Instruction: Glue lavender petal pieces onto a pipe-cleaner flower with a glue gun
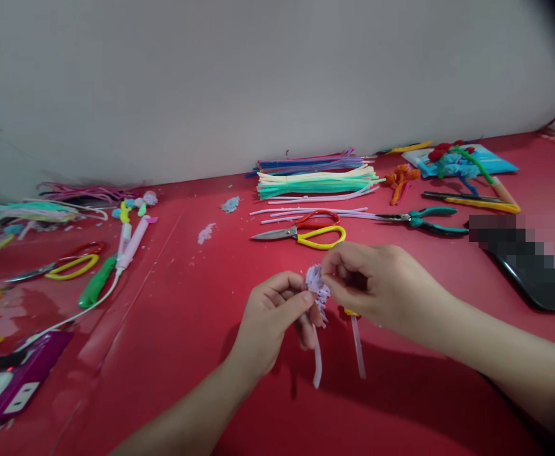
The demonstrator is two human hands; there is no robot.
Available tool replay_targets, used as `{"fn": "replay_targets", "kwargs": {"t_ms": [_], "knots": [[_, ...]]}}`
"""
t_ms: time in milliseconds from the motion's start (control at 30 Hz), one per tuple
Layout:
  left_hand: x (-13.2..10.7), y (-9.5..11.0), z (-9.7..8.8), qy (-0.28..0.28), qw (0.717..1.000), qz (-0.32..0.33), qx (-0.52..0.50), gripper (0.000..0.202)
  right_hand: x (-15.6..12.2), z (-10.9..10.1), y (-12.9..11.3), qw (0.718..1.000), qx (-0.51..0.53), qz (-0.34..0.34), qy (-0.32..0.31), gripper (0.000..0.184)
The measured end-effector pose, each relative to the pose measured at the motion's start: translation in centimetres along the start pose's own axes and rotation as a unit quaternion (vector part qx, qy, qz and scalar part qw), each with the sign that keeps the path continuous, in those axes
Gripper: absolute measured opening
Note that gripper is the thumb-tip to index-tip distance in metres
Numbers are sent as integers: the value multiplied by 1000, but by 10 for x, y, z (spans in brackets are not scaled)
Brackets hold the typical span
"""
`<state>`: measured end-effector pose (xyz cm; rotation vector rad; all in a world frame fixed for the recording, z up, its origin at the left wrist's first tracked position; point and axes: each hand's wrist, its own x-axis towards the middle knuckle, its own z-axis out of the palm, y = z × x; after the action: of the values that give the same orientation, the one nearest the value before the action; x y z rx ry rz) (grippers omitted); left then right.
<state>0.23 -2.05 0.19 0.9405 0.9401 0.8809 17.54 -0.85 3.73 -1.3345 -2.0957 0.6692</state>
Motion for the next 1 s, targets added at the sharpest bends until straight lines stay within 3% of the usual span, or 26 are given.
{"fn": "replay_targets", "kwargs": {"t_ms": [367, 500, 633, 733, 833, 900, 1000], "knots": [[1, 2, 2, -1, 1000, 2, -22, 10, -1, -6, -4, 1000, -13, -17, 14, 6], [1, 4, 0, 7, 999, 18, -30, 6, 0, -21, 5, 992, -117, -6, 43, 13], [0, 5, -2, 4, 999, 27, -27, 9, -15, -23, 38, 947, -316, 18, -62, 11], [0, 4, -2, 16, 999, 37, -15, 9, -33, -11, 60, 922, -357, -11, -151, 18], [0, 2, -3, 29, 998, 53, -1, 8, -43, 1, 63, 903, -388, -16, -182, 20], [0, 2, -4, 42, 997, 62, 7, 7, -43, 6, 58, 905, -384, 1, -185, 20], [2, 4, -5, 67, 996, 65, -6, 5, -39, 7, 52, 932, -320, 61, -155, 20]]}}
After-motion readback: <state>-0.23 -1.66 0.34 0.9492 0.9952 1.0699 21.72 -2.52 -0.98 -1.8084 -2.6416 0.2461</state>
